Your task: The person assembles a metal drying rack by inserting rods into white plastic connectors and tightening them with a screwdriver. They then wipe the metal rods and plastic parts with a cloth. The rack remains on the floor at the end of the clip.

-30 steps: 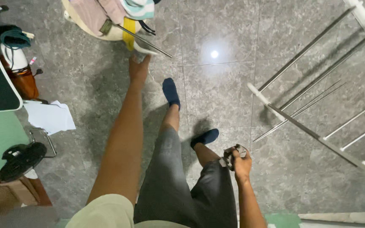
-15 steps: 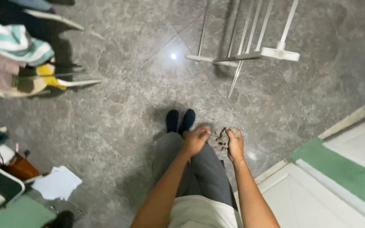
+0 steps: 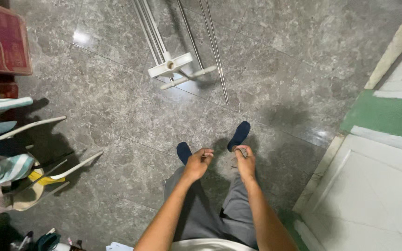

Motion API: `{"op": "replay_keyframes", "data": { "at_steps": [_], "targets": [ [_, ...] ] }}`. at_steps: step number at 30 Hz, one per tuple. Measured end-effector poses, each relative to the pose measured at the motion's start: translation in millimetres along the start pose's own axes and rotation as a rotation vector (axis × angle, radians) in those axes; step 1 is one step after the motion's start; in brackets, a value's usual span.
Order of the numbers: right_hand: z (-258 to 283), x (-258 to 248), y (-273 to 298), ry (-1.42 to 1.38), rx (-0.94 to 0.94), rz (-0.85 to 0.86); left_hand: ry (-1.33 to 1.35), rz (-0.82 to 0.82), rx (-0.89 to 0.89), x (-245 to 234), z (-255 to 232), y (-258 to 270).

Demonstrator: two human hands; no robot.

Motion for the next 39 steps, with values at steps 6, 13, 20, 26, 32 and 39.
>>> {"op": "replay_keyframes", "data": {
  "at_steps": [6, 13, 20, 26, 32, 39],
  "targets": [
    [-18, 5, -106, 0.41, 0.098, 0.127, 0.027, -0.133, -0.047, 39, 13, -95],
    [-47, 75, -275, 0.564, -0.061, 0.064, -0.001, -0.151, -0.025, 119, 12, -254],
    [-88, 244, -436, 0.552, -0.278, 0.104, -0.528, 0.08, 0.112, 135, -4, -319],
    [-89, 315, -490, 0.604, -0.369, -0.132, -0.613, 0.095, 0.102, 107, -44, -352],
    [-94, 320, -513, 0.598, -0.433, -0.162, -0.626, 0.085, 0.016, 93, -43, -361],
    [-107, 315, -525, 0.467, -0.225, 0.172, -0.619, 0.025, 0.012, 73, -23, -355]
  ]
}}
Point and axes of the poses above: each hand's wrist, its own y-axis away from the middle knuckle, its own x-axis out of the palm, z = x × y, the point moved 8 cm from there along -y, towards the middle knuckle, and after that the axes turned 12 degrees about y, right-handed, at the moved point
